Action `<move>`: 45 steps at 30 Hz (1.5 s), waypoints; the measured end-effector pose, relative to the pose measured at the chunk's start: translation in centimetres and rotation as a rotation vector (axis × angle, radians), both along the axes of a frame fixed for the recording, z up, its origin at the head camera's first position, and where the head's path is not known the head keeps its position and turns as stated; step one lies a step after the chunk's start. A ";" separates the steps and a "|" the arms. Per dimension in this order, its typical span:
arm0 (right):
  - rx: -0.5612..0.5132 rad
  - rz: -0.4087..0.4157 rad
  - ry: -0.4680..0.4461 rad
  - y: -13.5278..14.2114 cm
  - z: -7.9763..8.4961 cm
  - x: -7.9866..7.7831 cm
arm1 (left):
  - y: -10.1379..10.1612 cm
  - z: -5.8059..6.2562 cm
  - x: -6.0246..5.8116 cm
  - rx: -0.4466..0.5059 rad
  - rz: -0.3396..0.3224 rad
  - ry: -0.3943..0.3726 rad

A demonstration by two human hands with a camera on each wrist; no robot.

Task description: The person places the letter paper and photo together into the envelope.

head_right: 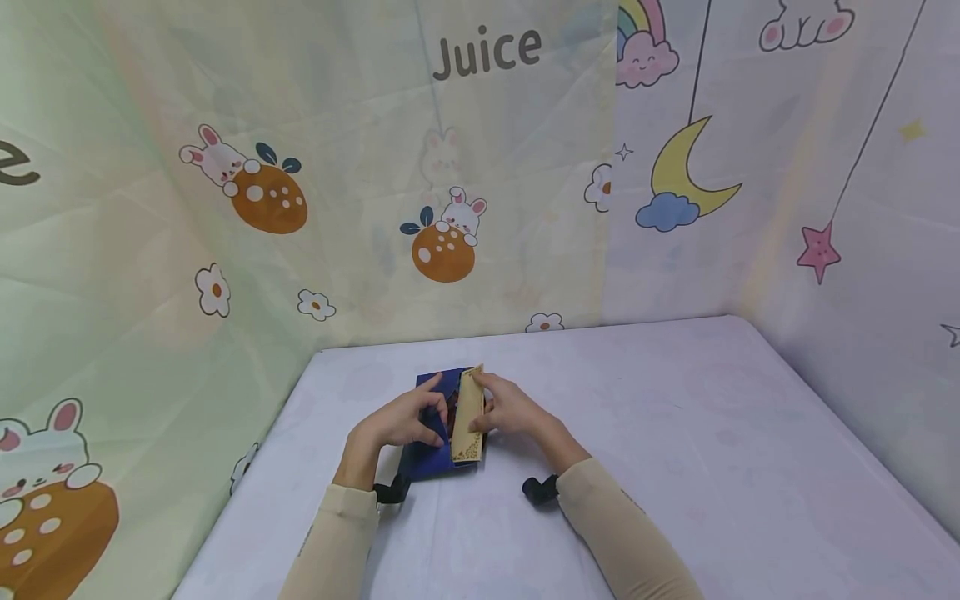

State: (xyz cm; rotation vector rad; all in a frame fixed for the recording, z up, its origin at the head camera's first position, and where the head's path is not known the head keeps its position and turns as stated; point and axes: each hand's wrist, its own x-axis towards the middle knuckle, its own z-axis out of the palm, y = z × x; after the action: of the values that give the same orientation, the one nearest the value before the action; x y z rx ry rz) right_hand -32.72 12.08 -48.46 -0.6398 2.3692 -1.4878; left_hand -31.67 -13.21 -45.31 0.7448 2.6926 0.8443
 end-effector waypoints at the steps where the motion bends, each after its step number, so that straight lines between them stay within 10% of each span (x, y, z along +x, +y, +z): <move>1: 0.003 0.002 0.004 0.0 0.0 0.0 | 0.0 0.0 0.0 0.000 0.001 -0.001; 45: 0.026 0.075 0.032 -1.4 -0.3 0.7 | -0.2 -0.5 -0.4 -0.008 0.000 -0.004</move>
State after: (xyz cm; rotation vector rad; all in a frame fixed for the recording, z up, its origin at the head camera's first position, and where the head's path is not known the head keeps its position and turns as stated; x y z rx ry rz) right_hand -31.99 10.72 -48.72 -0.7437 2.3567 -1.4241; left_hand -32.12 -13.42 -45.79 0.7406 2.6908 0.8333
